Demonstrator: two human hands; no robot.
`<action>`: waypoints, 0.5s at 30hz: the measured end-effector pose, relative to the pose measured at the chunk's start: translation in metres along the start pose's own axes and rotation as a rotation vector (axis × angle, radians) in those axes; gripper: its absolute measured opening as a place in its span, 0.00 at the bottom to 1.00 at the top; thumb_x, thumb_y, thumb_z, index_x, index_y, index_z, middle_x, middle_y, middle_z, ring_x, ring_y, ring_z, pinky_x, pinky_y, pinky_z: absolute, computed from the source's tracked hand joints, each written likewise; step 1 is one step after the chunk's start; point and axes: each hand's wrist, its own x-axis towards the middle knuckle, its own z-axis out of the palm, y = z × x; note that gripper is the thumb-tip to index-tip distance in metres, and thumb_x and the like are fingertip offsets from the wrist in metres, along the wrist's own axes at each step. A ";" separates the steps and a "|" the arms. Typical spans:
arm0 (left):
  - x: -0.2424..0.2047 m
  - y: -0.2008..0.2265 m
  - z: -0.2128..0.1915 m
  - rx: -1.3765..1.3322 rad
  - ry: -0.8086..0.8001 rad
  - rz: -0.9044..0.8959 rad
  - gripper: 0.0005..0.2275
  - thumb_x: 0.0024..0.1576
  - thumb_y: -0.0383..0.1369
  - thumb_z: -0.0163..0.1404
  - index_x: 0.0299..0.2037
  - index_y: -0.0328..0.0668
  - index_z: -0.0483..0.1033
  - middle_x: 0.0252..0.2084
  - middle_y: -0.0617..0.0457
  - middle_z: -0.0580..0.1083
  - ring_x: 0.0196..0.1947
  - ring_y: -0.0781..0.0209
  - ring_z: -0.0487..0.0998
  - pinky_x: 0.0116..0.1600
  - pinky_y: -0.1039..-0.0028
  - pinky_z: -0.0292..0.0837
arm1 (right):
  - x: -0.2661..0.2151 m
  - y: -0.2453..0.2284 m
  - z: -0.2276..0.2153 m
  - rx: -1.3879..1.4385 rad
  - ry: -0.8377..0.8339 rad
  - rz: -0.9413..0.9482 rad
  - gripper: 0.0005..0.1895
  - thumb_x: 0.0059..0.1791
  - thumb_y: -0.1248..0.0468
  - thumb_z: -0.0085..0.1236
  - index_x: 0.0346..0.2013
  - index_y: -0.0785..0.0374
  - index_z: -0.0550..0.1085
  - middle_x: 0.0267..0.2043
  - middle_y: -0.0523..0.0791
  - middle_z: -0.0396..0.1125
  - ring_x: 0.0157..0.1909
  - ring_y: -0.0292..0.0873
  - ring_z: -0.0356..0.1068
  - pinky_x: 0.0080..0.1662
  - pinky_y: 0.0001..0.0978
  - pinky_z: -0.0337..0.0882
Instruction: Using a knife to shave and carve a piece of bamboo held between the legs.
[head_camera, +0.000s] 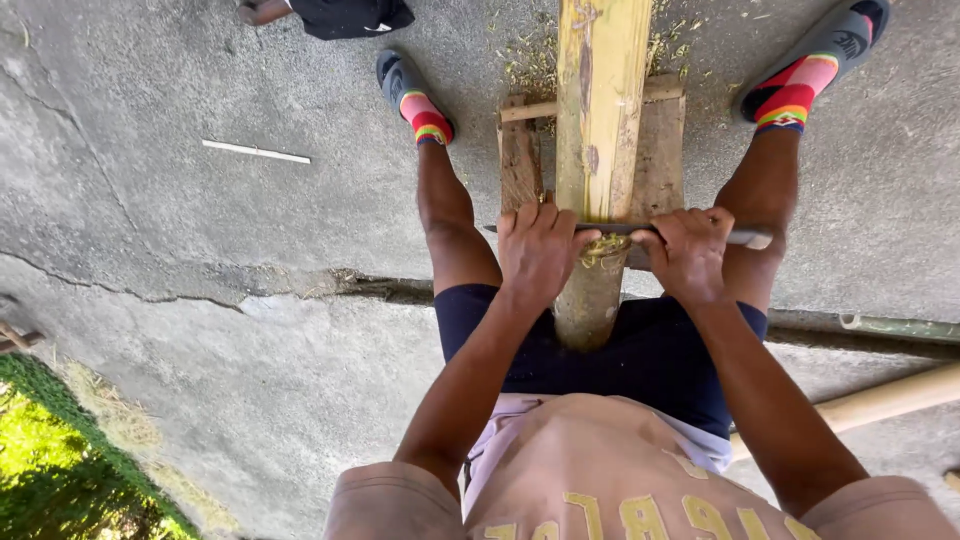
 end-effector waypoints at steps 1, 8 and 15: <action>0.014 -0.005 0.003 -0.002 0.007 0.005 0.17 0.58 0.53 0.51 0.31 0.49 0.77 0.30 0.59 0.73 0.39 0.60 0.70 0.49 0.64 0.58 | 0.011 0.007 0.003 -0.006 0.006 -0.001 0.17 0.59 0.50 0.57 0.36 0.58 0.75 0.34 0.44 0.71 0.38 0.47 0.69 0.56 0.50 0.56; 0.071 -0.036 -0.010 -0.108 0.088 0.009 0.19 0.57 0.54 0.52 0.32 0.47 0.77 0.31 0.56 0.73 0.36 0.57 0.68 0.45 0.61 0.57 | 0.086 0.007 -0.011 -0.178 0.023 -0.048 0.18 0.63 0.49 0.59 0.36 0.57 0.76 0.30 0.43 0.69 0.36 0.45 0.67 0.58 0.48 0.55; -0.001 -0.022 0.005 -0.113 0.053 0.021 0.18 0.59 0.53 0.52 0.30 0.47 0.75 0.30 0.54 0.71 0.37 0.54 0.68 0.48 0.60 0.57 | 0.003 -0.014 -0.003 -0.151 0.021 -0.031 0.16 0.58 0.48 0.60 0.37 0.57 0.76 0.33 0.42 0.70 0.37 0.44 0.68 0.56 0.47 0.54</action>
